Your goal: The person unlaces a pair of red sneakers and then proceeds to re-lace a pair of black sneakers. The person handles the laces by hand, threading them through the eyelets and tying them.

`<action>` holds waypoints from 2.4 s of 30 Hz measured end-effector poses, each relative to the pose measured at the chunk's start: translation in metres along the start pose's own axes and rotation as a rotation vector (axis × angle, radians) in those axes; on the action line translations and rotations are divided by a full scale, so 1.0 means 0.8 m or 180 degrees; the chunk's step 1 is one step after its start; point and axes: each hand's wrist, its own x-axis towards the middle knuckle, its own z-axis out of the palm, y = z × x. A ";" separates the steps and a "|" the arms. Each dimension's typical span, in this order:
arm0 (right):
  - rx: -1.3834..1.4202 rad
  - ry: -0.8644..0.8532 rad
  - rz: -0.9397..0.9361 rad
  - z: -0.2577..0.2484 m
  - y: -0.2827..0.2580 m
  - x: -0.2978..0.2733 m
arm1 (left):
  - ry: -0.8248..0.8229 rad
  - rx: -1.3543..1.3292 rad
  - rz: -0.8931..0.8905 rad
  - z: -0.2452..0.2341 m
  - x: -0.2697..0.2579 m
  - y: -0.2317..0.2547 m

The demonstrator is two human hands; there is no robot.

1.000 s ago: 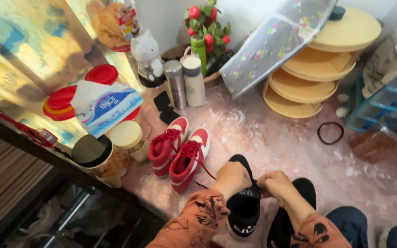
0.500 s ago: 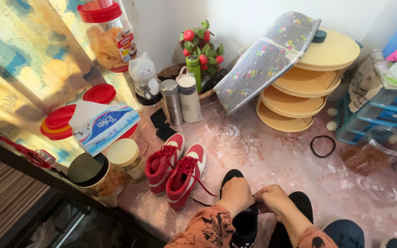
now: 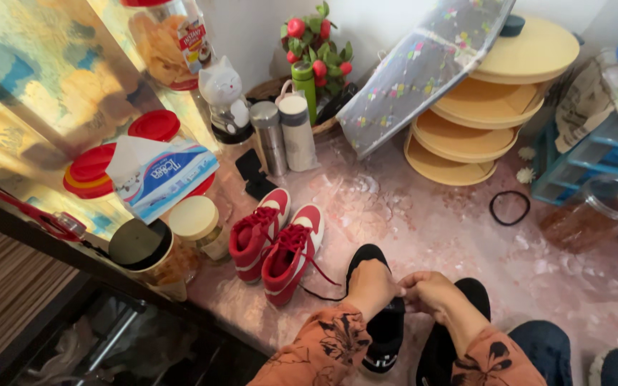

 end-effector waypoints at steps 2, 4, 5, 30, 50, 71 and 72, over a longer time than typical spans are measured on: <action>0.0072 0.0083 0.0035 -0.006 0.008 0.006 | 0.0299 -0.0009 0.0161 -0.001 -0.005 0.000; 0.0170 0.0191 0.0052 -0.012 0.012 0.012 | 0.0791 -0.0117 0.0631 -0.001 -0.010 -0.002; 0.0236 0.0252 0.0071 -0.013 0.013 0.015 | 0.0550 -0.0092 0.0590 0.000 -0.011 -0.003; 0.0614 0.1991 -0.2611 -0.083 -0.141 -0.204 | 0.0174 -0.0182 0.0865 -0.030 -0.074 -0.039; -0.1308 0.2021 -0.2049 0.183 -0.028 -0.144 | 0.0218 -0.0193 0.1399 -0.077 -0.012 -0.120; -0.0919 0.3070 -0.1146 -0.005 0.028 -0.238 | -0.0939 -0.0148 0.1560 0.057 -0.046 0.056; -0.0832 0.3000 -0.0971 -0.016 0.035 -0.246 | -0.0982 -0.0170 0.1560 0.064 -0.051 0.059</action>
